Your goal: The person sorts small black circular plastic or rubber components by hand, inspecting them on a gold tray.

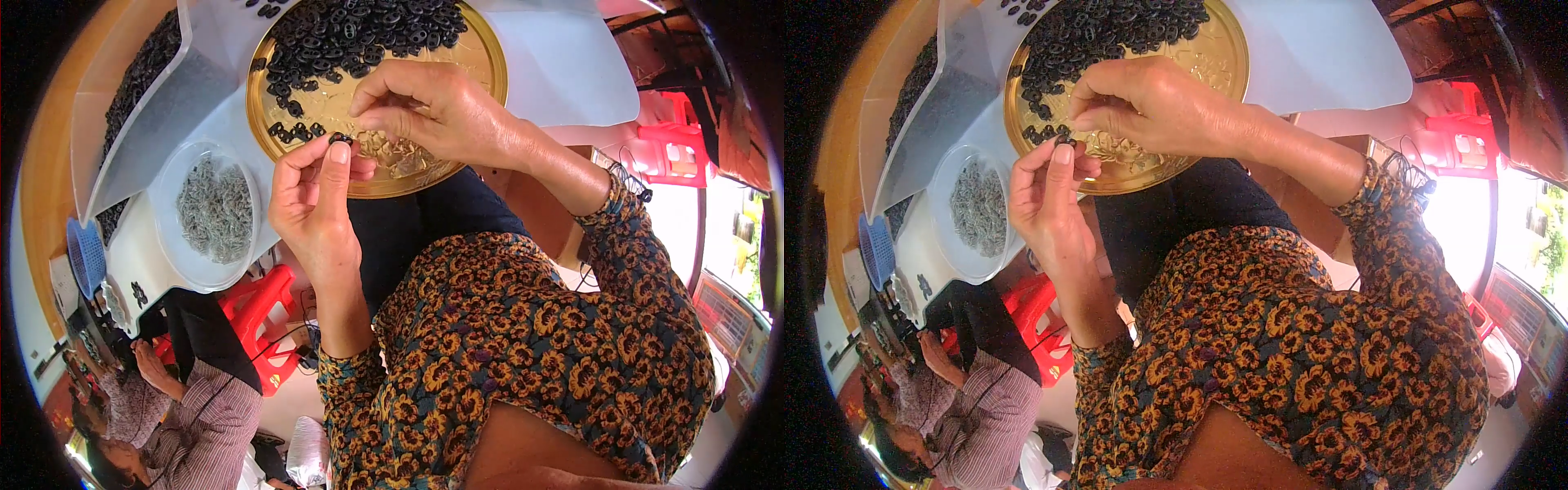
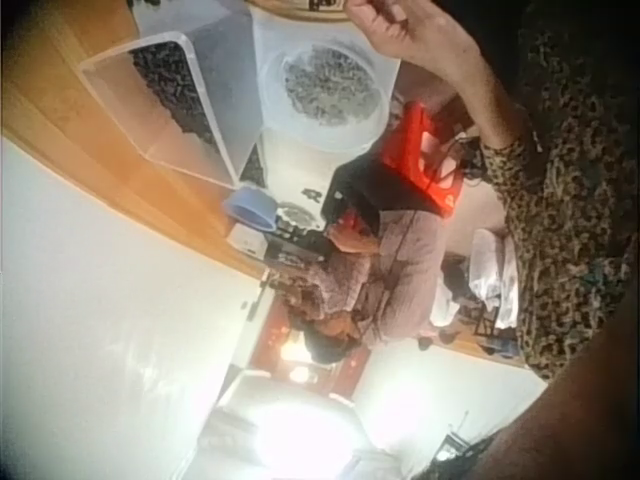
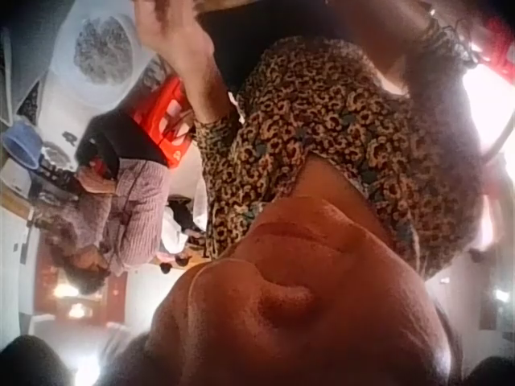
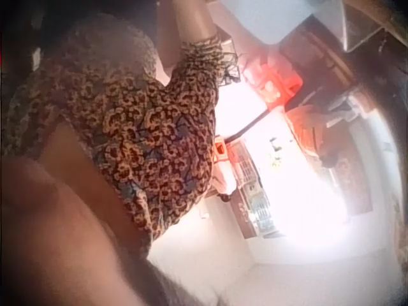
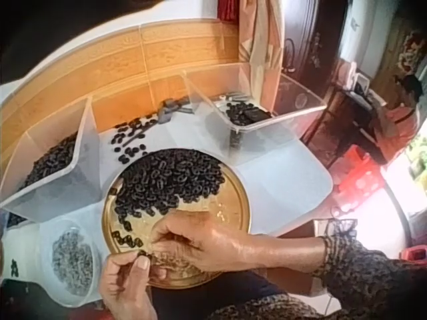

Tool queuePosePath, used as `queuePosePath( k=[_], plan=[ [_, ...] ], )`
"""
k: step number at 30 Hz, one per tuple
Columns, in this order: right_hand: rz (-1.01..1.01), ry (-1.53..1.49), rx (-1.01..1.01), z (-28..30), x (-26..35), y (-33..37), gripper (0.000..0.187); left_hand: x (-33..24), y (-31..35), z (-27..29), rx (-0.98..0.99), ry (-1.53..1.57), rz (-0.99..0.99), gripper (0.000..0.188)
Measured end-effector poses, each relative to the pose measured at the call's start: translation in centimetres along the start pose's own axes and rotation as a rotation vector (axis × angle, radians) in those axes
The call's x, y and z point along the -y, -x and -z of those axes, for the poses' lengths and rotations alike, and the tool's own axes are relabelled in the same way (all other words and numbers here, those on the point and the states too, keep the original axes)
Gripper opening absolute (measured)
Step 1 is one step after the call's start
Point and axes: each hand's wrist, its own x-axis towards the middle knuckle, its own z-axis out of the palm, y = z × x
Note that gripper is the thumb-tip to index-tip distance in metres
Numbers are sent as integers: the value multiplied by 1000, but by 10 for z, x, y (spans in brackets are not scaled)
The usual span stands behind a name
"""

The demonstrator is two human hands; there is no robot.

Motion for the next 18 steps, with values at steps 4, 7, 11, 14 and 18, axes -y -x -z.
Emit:
queuePosePath(
  k=[4, 7, 11, 14, 18],
  plan=[
    [137, 85, 50, 4, 1, -3, 15, 1, 2, 1, -2, -26, -6, 15],
    [195, 119, 86, 3, 1, -4, 14, -1, 3, 0, -14, -80, -11, 15],
    [153, 139, 99, -2, 3, -3, 14, -3, 4, -1, -3, -96, -14, 14],
    [95, 123, 85, -6, 2, 0, 13, -3, 5, -3, -10, -119, 0, 13],
    [41, 131, 88, -7, 4, 0, 12, -2, 5, -4, 9, -135, -37, 12]
  ],
)
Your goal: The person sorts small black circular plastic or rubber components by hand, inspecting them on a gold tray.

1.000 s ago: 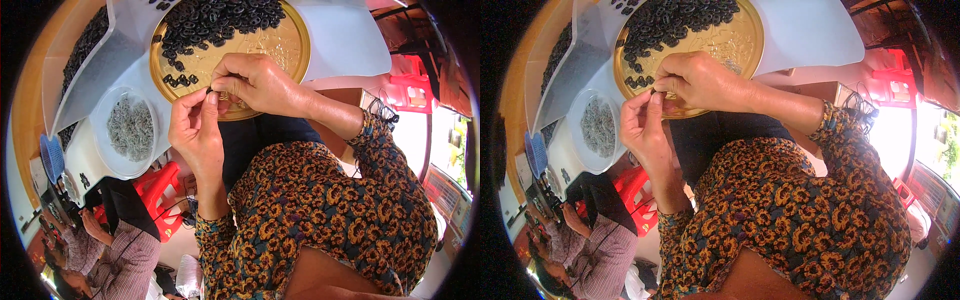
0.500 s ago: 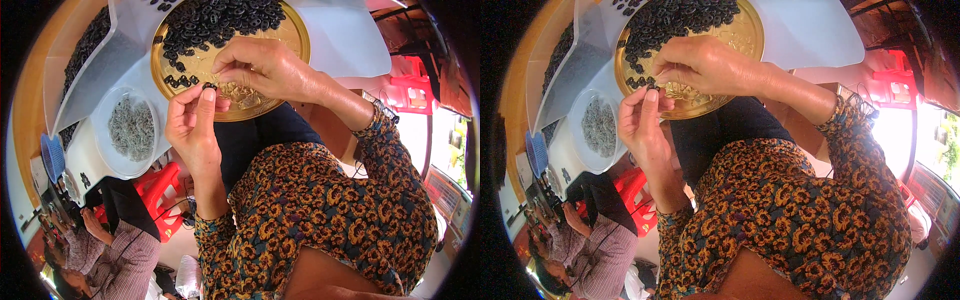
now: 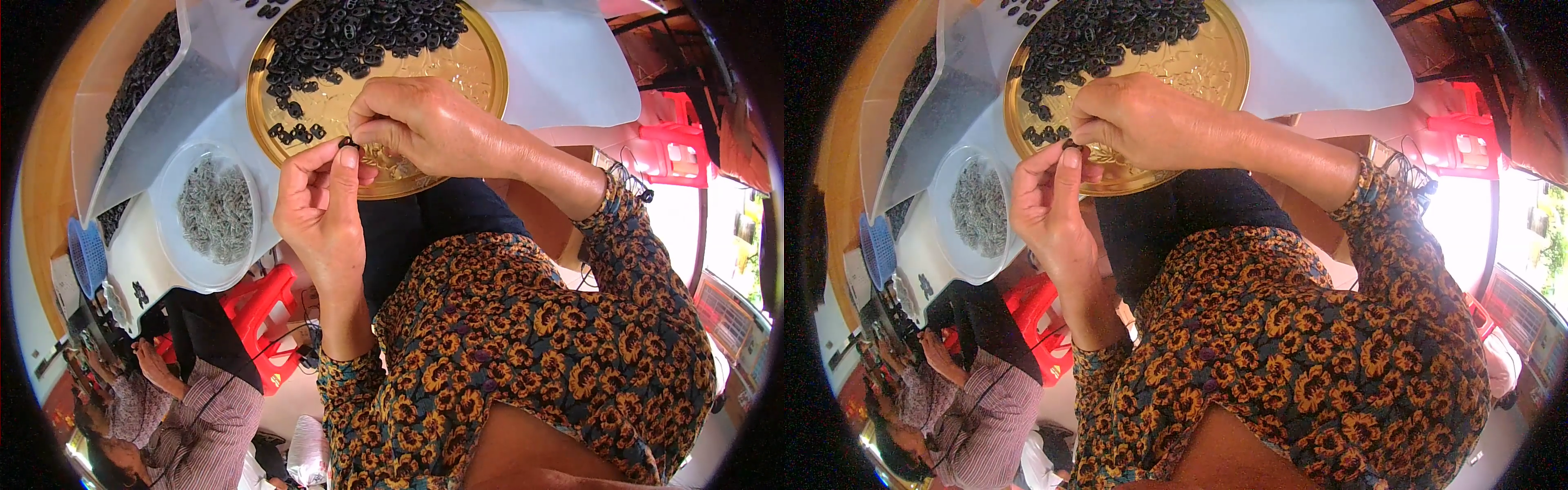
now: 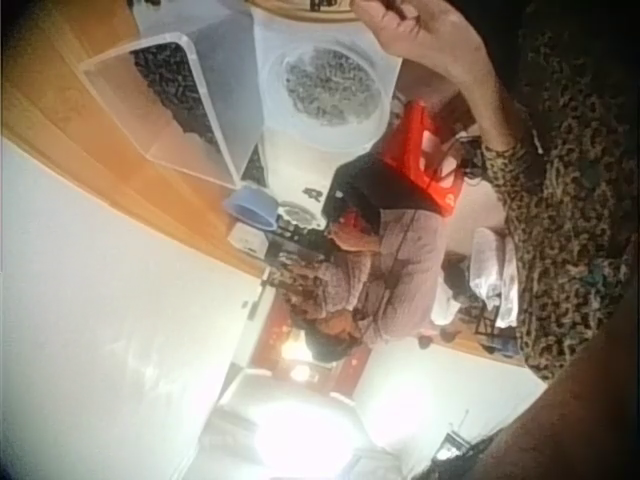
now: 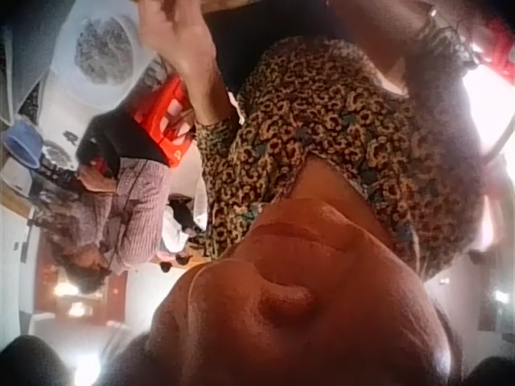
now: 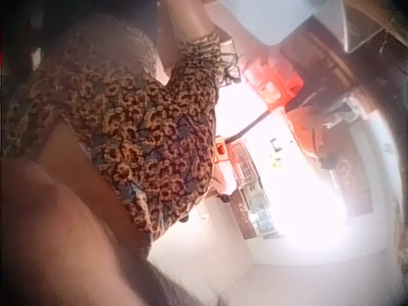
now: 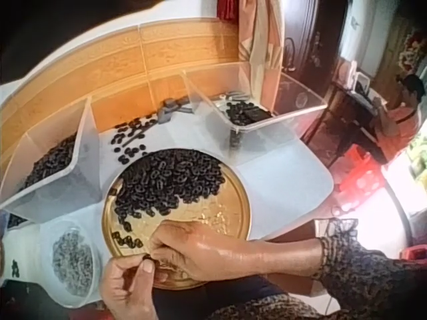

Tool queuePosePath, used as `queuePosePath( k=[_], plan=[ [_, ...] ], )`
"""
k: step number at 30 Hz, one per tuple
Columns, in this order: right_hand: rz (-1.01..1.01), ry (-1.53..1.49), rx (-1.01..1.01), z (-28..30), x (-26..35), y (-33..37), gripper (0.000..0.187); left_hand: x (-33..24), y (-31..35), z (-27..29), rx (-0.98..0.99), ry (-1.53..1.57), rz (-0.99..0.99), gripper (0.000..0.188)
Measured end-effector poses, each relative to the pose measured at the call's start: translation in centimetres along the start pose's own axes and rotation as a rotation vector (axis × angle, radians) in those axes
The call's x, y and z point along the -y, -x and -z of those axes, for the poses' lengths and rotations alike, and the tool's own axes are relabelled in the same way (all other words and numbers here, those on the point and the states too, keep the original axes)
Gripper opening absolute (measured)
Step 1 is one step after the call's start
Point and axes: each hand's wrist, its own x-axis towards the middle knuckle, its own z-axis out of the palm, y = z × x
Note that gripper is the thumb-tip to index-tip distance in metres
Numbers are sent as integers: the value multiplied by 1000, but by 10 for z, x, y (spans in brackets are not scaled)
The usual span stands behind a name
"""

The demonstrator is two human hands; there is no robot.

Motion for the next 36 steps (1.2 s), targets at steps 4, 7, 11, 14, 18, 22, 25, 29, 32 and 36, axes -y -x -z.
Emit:
queuePosePath(
  k=[4, 7, 11, 14, 18, 22, 25, 29, 32, 36],
  plan=[
    [-15, -21, 18, 2, -1, 0, 12, 0, -1, 1, 30, -56, -11, 11],
    [-71, -30, 61, 3, 1, -1, 13, 4, 0, 3, 48, -79, -17, 10],
    [-159, -105, 79, -1, -3, -5, 13, 7, -8, 5, 60, -52, -14, 11],
    [-37, -73, -31, -3, -3, -9, 13, 6, -11, 6, 11, 29, 24, 13],
    [-194, -224, 74, 8, 8, -14, 10, 5, -8, 11, 12, 176, 66, 15],
    [-53, -129, 58, 14, 0, -18, 14, 2, -7, 12, -14, 178, 91, 17],
    [142, -15, 43, 15, -3, -15, 13, 3, -7, 11, 2, 171, 85, 17],
    [143, -12, 45, 12, -1, -14, 12, 4, -5, 10, -2, 192, 78, 16],
    [92, -24, 36, 9, 3, -11, 12, 3, -4, 8, -8, 158, 74, 15],
    [32, -52, 23, 3, 4, -8, 13, 4, -3, 8, 18, 110, 64, 13]
  ],
)
